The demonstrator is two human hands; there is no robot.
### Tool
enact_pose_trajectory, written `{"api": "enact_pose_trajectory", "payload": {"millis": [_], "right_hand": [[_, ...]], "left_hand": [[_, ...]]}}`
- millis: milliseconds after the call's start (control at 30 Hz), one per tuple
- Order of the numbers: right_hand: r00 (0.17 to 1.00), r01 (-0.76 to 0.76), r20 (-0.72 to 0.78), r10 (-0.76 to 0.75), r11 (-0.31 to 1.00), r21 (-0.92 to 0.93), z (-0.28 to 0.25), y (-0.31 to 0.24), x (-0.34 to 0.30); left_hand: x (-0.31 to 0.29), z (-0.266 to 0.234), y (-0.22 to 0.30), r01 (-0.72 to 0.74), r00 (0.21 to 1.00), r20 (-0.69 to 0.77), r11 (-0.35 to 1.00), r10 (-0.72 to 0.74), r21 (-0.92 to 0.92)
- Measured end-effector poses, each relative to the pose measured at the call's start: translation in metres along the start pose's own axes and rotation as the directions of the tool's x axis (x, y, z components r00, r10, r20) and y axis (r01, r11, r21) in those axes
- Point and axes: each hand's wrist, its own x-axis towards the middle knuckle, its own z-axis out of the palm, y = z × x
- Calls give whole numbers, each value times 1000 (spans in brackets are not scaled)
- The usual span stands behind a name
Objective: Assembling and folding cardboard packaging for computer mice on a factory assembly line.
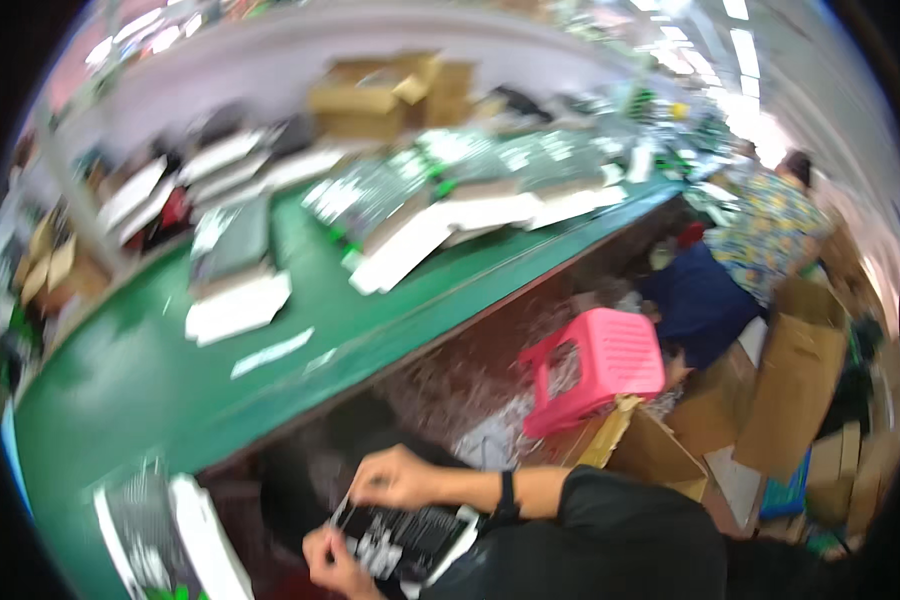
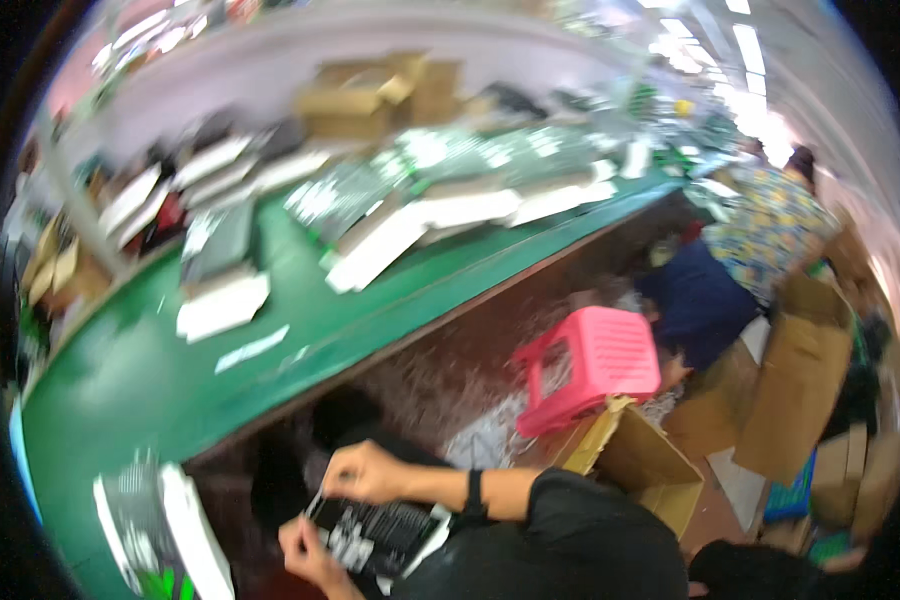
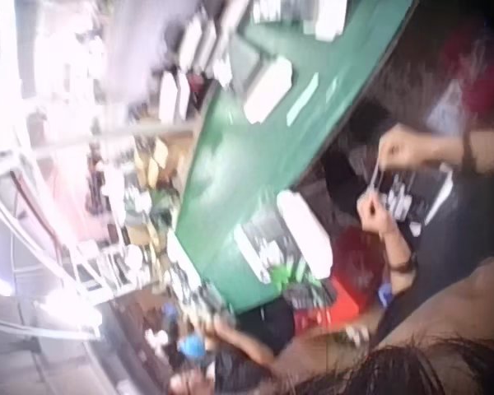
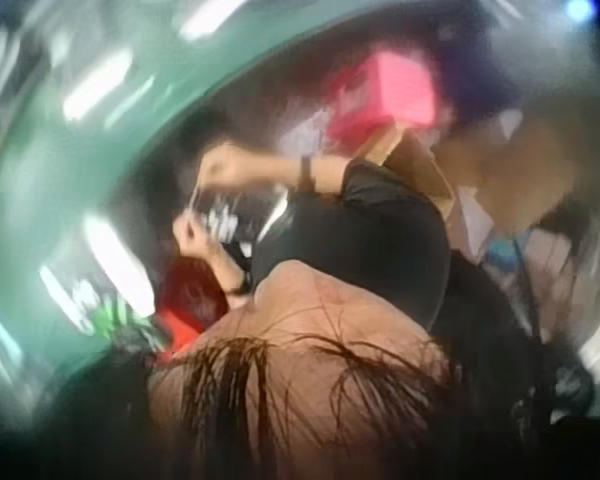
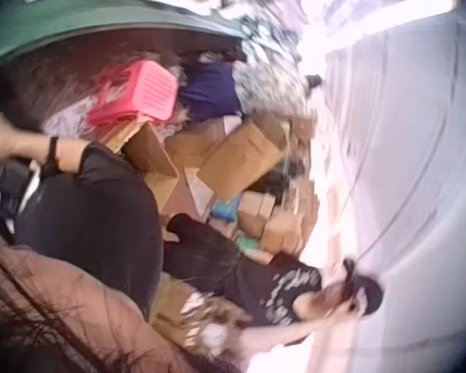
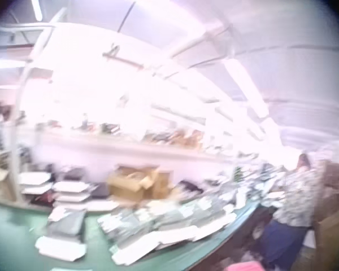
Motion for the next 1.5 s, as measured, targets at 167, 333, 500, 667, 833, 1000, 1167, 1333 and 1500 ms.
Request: {"api": "enact_pose_trajectory", "payload": {"millis": [167,333,500,667,833,1000,1167,1333,1500], "right_hand": [[937,-332,-26,347,914,234,-16,-3,-7],[921,-388,163,353,859,334,-28,4,-7],[895,-399,374,244,813,425,-36,-32,4],[958,-184,249,145,973,141,-45,-67,7],[955,-192,249,164,977,94,-50,-47,-4],[989,-143,50,136,976,165,-85,-35,-58],[915,-58,-386,113,987,153,-141,-53,-110],[714,-208,-661,231,971,115,-200,-97,-206],[-58,-949,-885,462,249,192,-222,-213,-322]], "left_hand": [[13,32,47,-11,995,-101,992,-1,-126],[1,21,59,50,983,-153,953,-99,-298],[10,6,90,-150,987,-109,940,122,-308],[25,13,126,-191,976,-171,915,138,-354],[40,18,145,-365,926,-125,929,355,-62],[84,53,155,-365,921,134,931,366,-31],[113,156,211,-372,797,364,867,482,-333],[94,246,232,-192,684,431,715,589,-672],[75,263,234,4,560,579,697,593,-717]]}}
